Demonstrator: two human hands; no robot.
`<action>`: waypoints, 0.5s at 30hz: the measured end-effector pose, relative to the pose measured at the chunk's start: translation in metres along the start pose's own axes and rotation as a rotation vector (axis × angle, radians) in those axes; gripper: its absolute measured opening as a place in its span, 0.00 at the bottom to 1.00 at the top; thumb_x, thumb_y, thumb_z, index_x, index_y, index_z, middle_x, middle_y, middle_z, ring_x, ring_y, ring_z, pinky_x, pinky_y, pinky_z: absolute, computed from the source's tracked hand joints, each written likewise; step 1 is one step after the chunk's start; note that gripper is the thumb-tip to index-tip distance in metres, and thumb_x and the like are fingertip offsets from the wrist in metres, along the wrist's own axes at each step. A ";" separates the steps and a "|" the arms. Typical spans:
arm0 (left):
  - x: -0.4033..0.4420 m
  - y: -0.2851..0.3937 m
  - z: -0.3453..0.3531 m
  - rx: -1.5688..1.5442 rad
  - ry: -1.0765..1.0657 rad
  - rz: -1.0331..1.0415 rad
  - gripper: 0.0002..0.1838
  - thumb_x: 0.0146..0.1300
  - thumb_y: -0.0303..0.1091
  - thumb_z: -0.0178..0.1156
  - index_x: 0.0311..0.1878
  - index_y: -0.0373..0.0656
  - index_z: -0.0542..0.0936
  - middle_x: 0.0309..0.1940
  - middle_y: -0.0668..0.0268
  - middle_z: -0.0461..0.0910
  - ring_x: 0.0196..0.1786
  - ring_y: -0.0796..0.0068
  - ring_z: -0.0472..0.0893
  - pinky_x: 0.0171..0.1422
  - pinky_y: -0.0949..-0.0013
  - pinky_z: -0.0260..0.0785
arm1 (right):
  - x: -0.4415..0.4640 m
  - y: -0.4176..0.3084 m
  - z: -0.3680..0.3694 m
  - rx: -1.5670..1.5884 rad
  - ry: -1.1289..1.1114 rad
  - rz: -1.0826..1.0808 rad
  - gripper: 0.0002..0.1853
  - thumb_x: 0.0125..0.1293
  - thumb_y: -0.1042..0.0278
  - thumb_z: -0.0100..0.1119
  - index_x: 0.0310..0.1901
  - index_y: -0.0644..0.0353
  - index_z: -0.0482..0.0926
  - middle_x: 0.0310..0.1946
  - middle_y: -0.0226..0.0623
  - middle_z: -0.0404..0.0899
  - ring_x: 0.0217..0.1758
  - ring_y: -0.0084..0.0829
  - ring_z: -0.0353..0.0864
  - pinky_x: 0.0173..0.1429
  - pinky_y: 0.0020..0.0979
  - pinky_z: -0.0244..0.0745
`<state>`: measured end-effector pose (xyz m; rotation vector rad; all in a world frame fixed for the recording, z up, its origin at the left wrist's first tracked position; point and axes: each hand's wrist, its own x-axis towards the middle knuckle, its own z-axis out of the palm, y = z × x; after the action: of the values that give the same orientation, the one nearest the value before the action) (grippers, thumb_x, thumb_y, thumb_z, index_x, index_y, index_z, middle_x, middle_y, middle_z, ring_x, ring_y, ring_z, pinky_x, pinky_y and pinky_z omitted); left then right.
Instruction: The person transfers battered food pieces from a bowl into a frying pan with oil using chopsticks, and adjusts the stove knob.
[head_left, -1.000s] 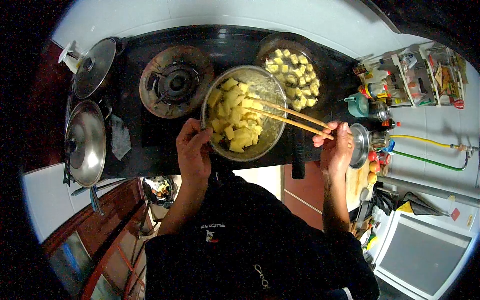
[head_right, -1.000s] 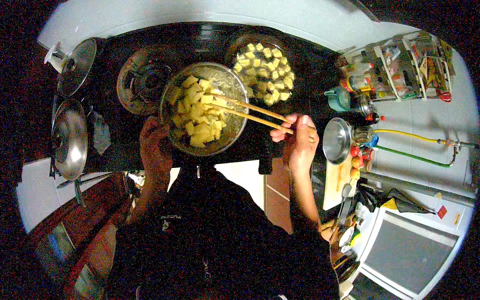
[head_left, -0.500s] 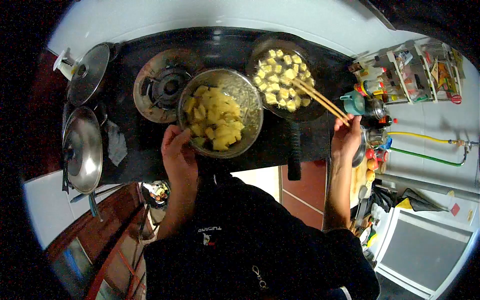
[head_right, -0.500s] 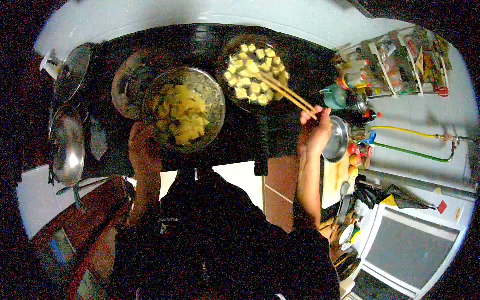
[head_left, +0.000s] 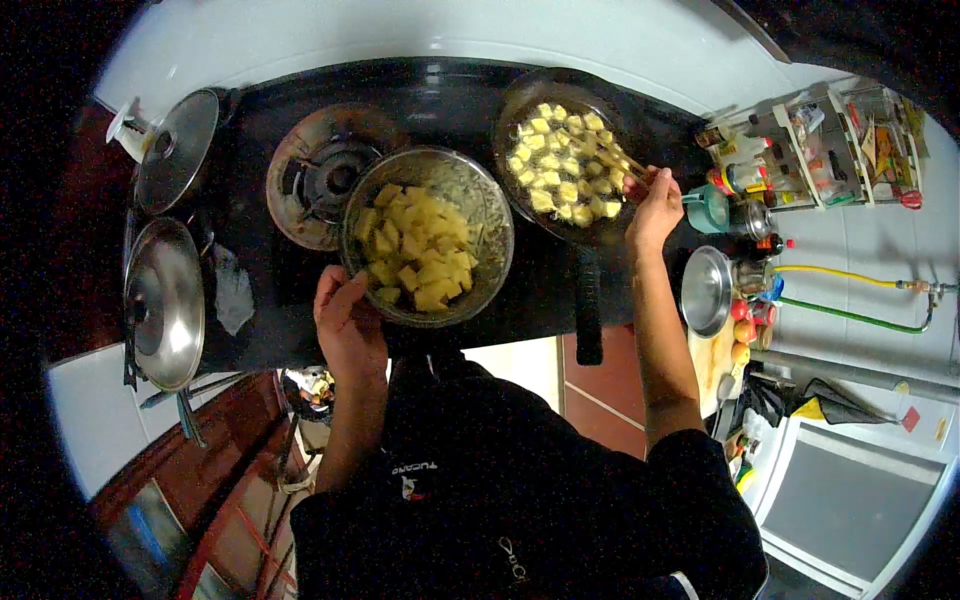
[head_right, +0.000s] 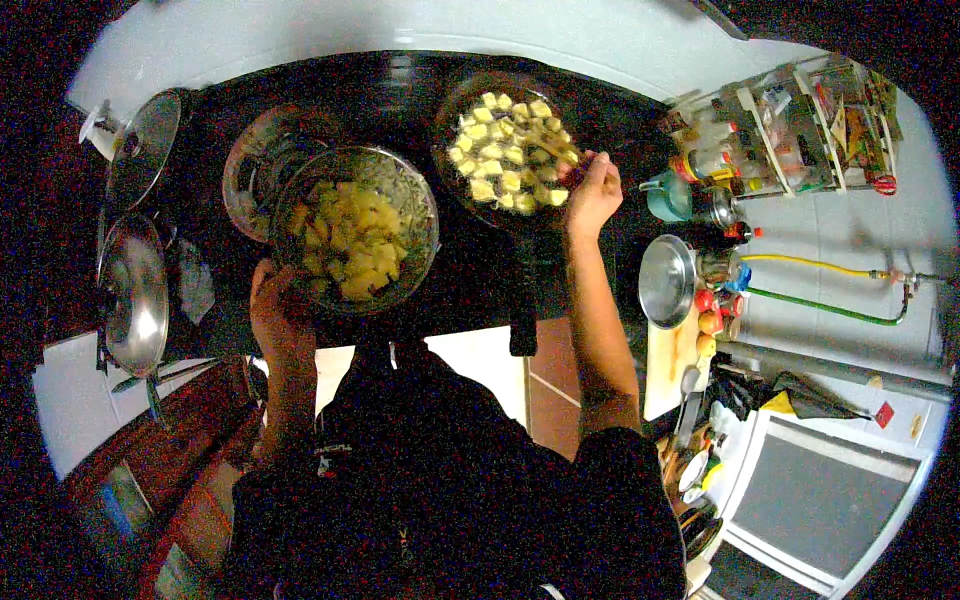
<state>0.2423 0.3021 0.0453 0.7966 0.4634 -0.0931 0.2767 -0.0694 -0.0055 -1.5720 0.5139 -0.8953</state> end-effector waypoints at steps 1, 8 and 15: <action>-0.001 0.000 0.002 -0.005 0.007 0.006 0.07 0.50 0.22 0.52 0.22 0.43 0.65 0.22 0.71 0.70 0.25 0.80 0.70 0.30 0.77 0.63 | -0.007 -0.020 0.008 0.080 0.007 0.077 0.18 0.65 0.56 0.45 0.36 0.67 0.70 0.25 0.42 0.75 0.24 0.28 0.77 0.29 0.27 0.74; 0.007 -0.001 -0.013 -0.010 -0.053 -0.001 0.07 0.50 0.22 0.53 0.23 0.43 0.66 0.22 0.71 0.70 0.26 0.81 0.70 0.30 0.78 0.62 | -0.029 -0.109 -0.007 0.301 -0.051 0.102 0.17 0.65 0.56 0.43 0.35 0.66 0.70 0.23 0.34 0.70 0.22 0.28 0.74 0.25 0.25 0.71; 0.007 -0.012 -0.005 -0.068 -0.220 0.014 0.07 0.47 0.22 0.54 0.23 0.43 0.66 0.23 0.72 0.69 0.27 0.82 0.70 0.33 0.79 0.61 | -0.100 -0.170 -0.021 0.130 -0.278 0.168 0.19 0.66 0.56 0.41 0.34 0.67 0.70 0.21 0.36 0.71 0.16 0.28 0.71 0.21 0.26 0.71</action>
<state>0.2433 0.2980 0.0310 0.7133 0.2511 -0.1496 0.1735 0.0274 0.1327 -1.4813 0.3751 -0.5602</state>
